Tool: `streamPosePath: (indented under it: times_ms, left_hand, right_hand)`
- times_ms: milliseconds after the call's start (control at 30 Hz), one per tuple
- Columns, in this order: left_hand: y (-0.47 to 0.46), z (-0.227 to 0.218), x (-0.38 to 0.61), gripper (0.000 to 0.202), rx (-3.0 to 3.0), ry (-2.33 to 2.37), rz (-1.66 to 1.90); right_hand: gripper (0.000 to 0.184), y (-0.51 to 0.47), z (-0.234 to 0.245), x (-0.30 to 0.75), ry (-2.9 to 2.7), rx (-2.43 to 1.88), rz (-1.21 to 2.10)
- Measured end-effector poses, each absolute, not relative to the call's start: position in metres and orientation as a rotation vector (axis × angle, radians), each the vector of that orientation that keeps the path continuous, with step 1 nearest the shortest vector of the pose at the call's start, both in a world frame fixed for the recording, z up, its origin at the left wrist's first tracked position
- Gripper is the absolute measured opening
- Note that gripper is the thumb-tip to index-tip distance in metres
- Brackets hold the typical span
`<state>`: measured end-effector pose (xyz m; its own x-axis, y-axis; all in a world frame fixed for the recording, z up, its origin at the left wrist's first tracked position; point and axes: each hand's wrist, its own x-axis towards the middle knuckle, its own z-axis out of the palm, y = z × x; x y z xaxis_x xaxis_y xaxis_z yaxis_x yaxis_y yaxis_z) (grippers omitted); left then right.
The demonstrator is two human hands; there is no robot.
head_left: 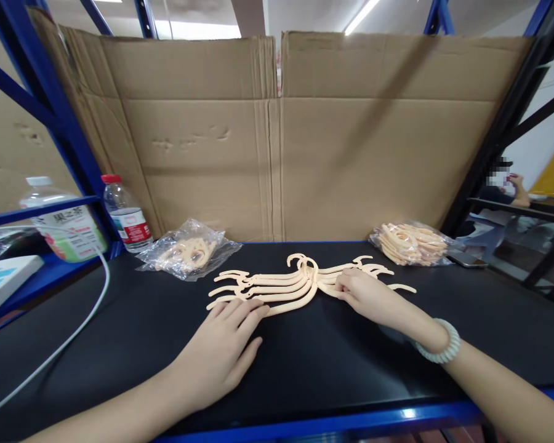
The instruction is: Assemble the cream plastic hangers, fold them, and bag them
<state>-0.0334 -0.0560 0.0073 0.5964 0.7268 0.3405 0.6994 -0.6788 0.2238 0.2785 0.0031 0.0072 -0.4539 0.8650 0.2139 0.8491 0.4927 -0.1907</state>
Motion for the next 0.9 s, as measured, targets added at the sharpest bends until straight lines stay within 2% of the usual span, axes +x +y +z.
streamPosePath:
  times_ms: [200, 400, 733, 800, 900]
  left_hand:
    - [-0.035, 0.013, -0.037, 0.021, 2.801, 1.235, 0.671]
    - [-0.038, 0.015, -0.038, 0.021, 3.061, 1.284, 0.491]
    - [-0.03, 0.007, -0.037, 0.023, 3.188, 1.518, 0.443]
    - [-0.024, 0.004, -0.035, 0.027, 3.163, 1.573, 0.502]
    - [-0.014, -0.003, -0.031, 0.041, 2.999, 1.673, 0.479]
  right_hand:
    - [0.017, 0.002, 0.008, 0.277, -2.433, -1.46, 0.11]
    - [0.015, -0.001, 0.009, 0.273, -2.41, -1.437, 0.122]
    - [0.009, -0.002, 0.004, 0.267, -2.331, -1.439, -0.052]
    - [0.023, 0.0, 0.0, 0.268, -2.34, -1.444, -0.069]
    - [0.06, 0.004, -0.008, 0.267, -2.4, -1.516, -0.017]
